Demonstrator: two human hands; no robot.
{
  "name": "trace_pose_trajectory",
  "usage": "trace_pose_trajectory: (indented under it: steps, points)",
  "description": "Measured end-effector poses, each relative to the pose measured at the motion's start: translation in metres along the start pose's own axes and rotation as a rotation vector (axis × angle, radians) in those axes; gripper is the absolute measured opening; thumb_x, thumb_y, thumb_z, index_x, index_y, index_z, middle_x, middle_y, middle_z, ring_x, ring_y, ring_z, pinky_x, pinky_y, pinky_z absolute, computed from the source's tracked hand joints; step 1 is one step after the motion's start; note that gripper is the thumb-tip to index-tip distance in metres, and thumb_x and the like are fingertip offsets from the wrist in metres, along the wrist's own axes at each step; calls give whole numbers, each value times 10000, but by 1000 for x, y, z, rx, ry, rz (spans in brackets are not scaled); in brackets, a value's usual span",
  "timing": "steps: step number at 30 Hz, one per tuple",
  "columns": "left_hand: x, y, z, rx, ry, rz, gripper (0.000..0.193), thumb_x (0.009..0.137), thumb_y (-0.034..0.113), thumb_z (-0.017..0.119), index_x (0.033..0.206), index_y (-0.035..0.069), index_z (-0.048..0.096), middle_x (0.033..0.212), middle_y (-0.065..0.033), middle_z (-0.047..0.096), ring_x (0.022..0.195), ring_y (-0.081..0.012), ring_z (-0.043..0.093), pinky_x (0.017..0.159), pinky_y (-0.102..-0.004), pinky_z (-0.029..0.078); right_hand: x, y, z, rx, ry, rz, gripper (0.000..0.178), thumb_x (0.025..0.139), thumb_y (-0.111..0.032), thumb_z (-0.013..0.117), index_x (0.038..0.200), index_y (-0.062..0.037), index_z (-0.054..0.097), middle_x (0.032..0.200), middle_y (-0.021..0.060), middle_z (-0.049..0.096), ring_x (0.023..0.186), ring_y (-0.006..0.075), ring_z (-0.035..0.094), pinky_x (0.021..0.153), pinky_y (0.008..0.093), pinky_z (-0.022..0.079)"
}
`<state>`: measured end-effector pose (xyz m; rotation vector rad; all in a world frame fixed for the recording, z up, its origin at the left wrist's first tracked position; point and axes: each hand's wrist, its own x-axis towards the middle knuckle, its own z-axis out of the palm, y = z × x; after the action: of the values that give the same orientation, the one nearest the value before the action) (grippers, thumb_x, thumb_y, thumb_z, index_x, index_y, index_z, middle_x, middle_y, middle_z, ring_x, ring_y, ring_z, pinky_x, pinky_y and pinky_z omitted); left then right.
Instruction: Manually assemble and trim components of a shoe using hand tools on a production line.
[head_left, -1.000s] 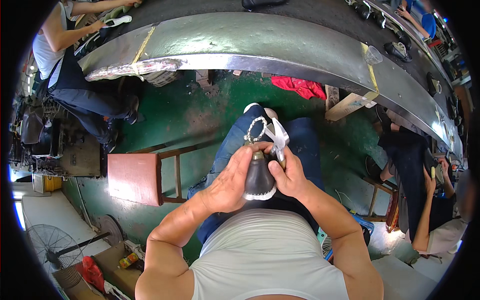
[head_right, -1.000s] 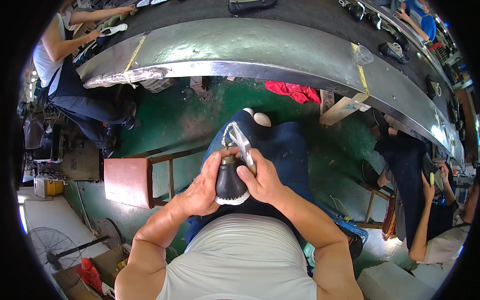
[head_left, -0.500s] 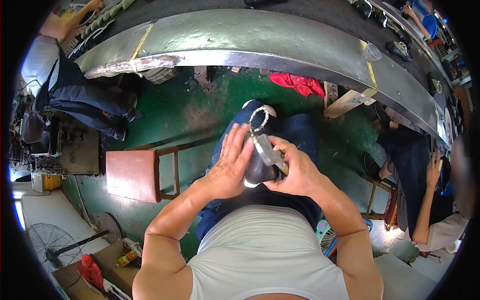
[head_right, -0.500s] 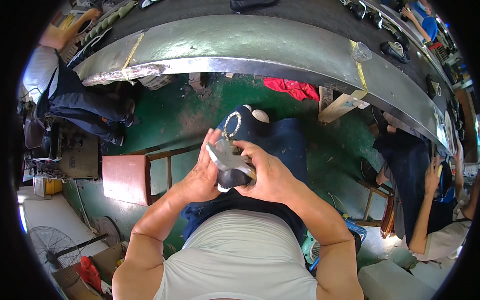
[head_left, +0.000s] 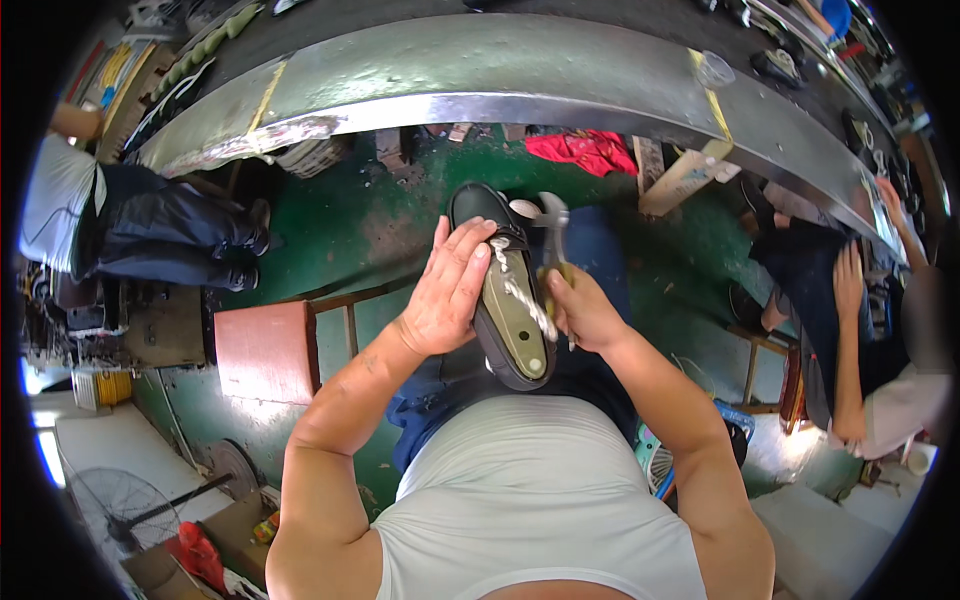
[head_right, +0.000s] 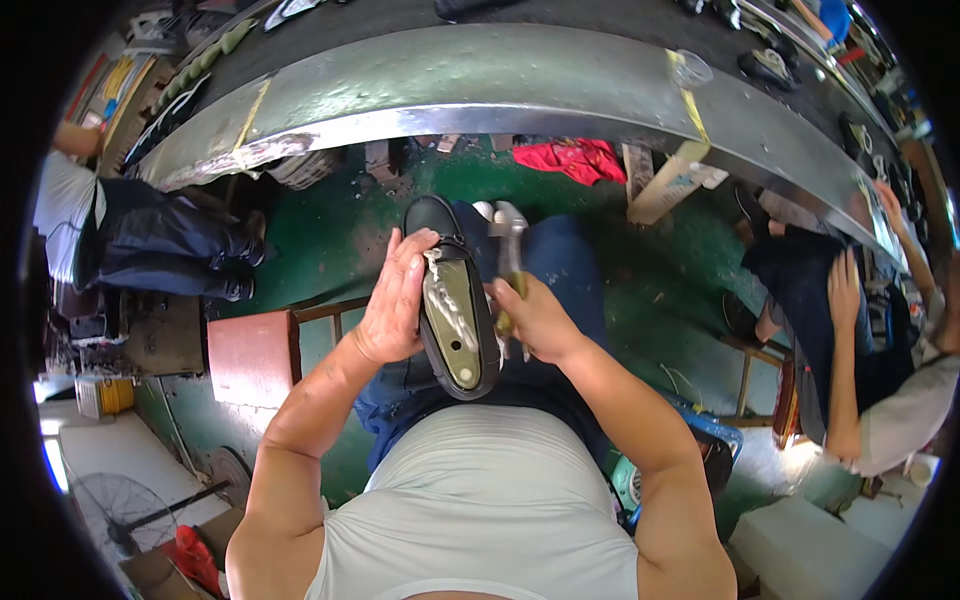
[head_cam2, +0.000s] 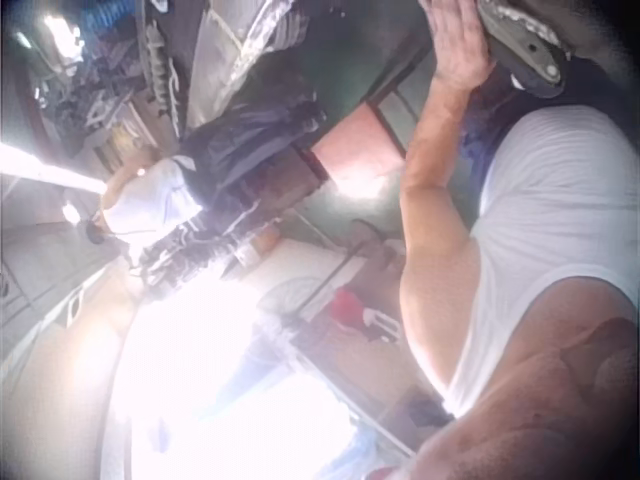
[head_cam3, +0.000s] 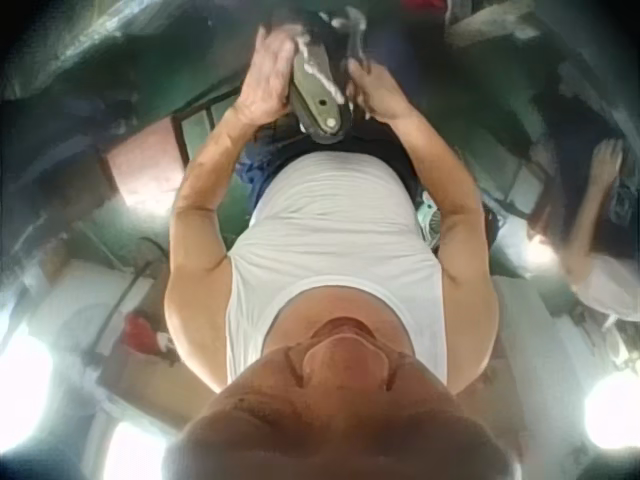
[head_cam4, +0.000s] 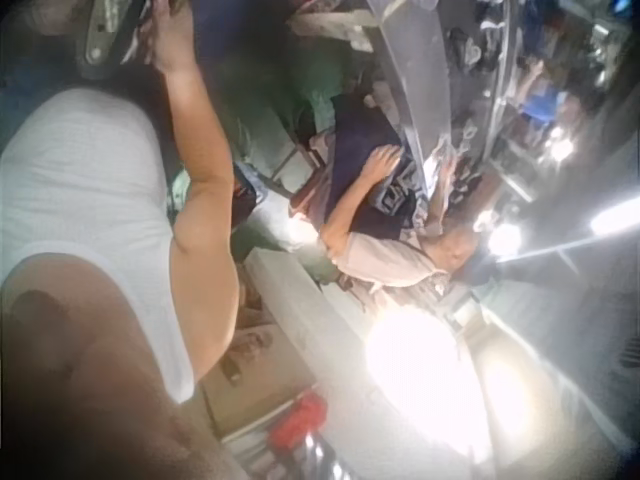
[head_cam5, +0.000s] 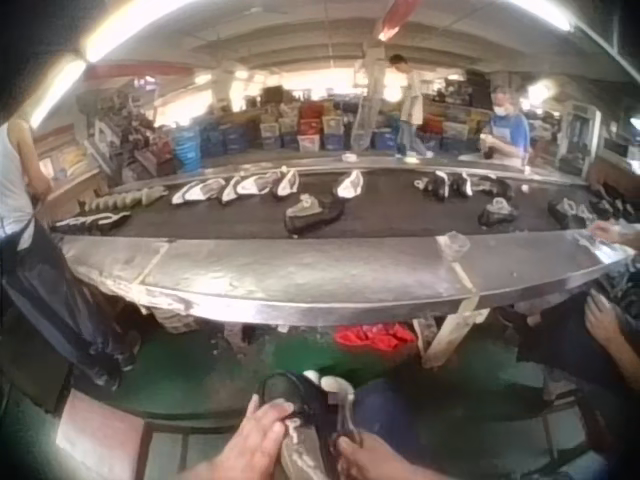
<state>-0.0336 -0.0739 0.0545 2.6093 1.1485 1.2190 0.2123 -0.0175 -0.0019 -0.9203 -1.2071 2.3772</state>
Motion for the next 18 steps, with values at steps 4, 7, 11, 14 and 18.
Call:
trace_pose_trajectory:
  steps: [4, 7, 11, 14, 18]
  points:
    - [15, 4, 8, 35, -101, 108, 889, 749, -40, 660, 1539, 78, 271, 1525, -253, 370, 1370, -489, 405, 1132, -694, 234, 10, 7, 8, 476, -260, -217, 731, 887, -444, 752, 1398, -27, 438, 1214, 83, 641, 1051, 186, 670, 887, 342, 567]
    - [25, 22, -6, 207, -424, 2, 969, 675, -47, 674, 1548, 71, 269, 1547, -301, 292, 1404, -546, 311, 1128, -719, 200, 7, 14, -2, 538, -263, -192, 753, 865, -400, 787, 1410, -30, 424, 1228, 84, 637, 1064, 195, 670, 910, 352, 563]
    - [36, 36, -6, -326, -553, -338, 826, 801, -39, 577, 1564, 86, 287, 1613, -255, 214, 1517, -487, 69, 1206, -556, 175, -6, 19, -21, 433, -149, -259, 831, 797, -381, 855, 1407, -14, 426, 1258, 99, 614, 1127, 208, 642, 959, 357, 535]
    - [17, 16, 21, -631, -394, -412, 777, 917, 126, 634, 1579, 43, 237, 1627, -244, 206, 1540, -375, 121, 1213, -479, 190, -21, 24, -28, 75, 182, -305, 759, 789, -330, 858, 1334, 17, 459, 1209, 107, 608, 1085, 177, 622, 939, 348, 523]
    - [-10, -6, 77, -1091, -375, -891, 959, 954, 462, 652, 1558, -85, 146, 1613, -265, 219, 1502, -266, 229, 1201, -358, 227, -82, -22, 0, -110, 438, -140, 489, 876, -196, 753, 1226, -11, 467, 1041, 99, 629, 828, 167, 639, 692, 318, 542]
